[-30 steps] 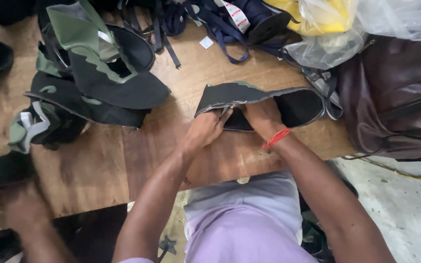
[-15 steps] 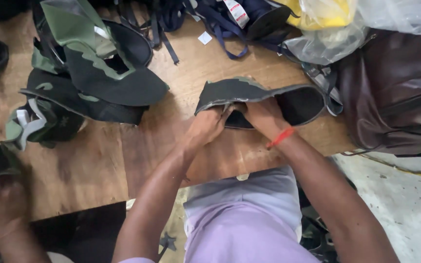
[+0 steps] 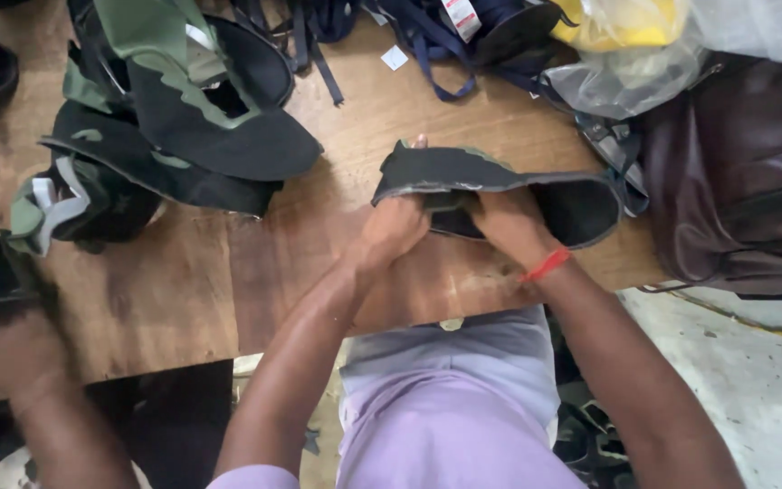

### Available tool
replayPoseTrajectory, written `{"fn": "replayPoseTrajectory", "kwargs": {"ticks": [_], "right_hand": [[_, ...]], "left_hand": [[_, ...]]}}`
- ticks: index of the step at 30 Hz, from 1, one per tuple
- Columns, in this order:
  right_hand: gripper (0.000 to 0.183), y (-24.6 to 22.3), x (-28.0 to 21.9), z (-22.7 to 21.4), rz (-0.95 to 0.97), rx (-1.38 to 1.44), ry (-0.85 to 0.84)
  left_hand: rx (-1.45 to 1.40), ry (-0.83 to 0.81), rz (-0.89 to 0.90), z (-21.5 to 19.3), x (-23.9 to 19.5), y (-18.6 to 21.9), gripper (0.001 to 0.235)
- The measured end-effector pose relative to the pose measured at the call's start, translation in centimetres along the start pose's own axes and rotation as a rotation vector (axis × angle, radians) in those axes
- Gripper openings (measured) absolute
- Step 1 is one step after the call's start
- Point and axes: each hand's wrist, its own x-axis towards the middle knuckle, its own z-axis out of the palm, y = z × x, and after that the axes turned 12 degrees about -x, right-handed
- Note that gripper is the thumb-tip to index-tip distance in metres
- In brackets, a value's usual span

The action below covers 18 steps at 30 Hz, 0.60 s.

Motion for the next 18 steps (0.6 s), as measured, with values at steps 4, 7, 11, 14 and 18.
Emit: {"fn": "replayPoseTrajectory", "kwargs": {"ticks": [4, 7, 11, 14, 18], "right_hand": [[0.06, -2.8, 2.9, -1.0, 0.1, 0.018, -0.013], [0.068, -3.2, 3.9, -0.9, 0.225, 0.005, -0.027], [0.055, -2.5, 3.4, 0.7, 0.233, -0.054, 0.014], [0.044, -2.4, 3.3, 1.5, 0.246, -0.089, 0.016], [0.048, -1.5, 3.0, 1.6, 0.174, -0.15, 0.038]], "left_hand": [[-0.276, -0.254, -0.476, 0.5, -0.2, -1.8, 0.04], [-0.29, -0.253, -0.482, -0.4, 0.8, -1.3, 0.036], [-0.365, -0.257, -0.37, -2.4, 2.8, 0.2, 0.037], [-0.402, -0.296, -0.37, -3.3, 3.0, 0.9, 0.036], [-0.219, -0.381, -0.643, -2.2, 1.8, 1.1, 0.038]]}}
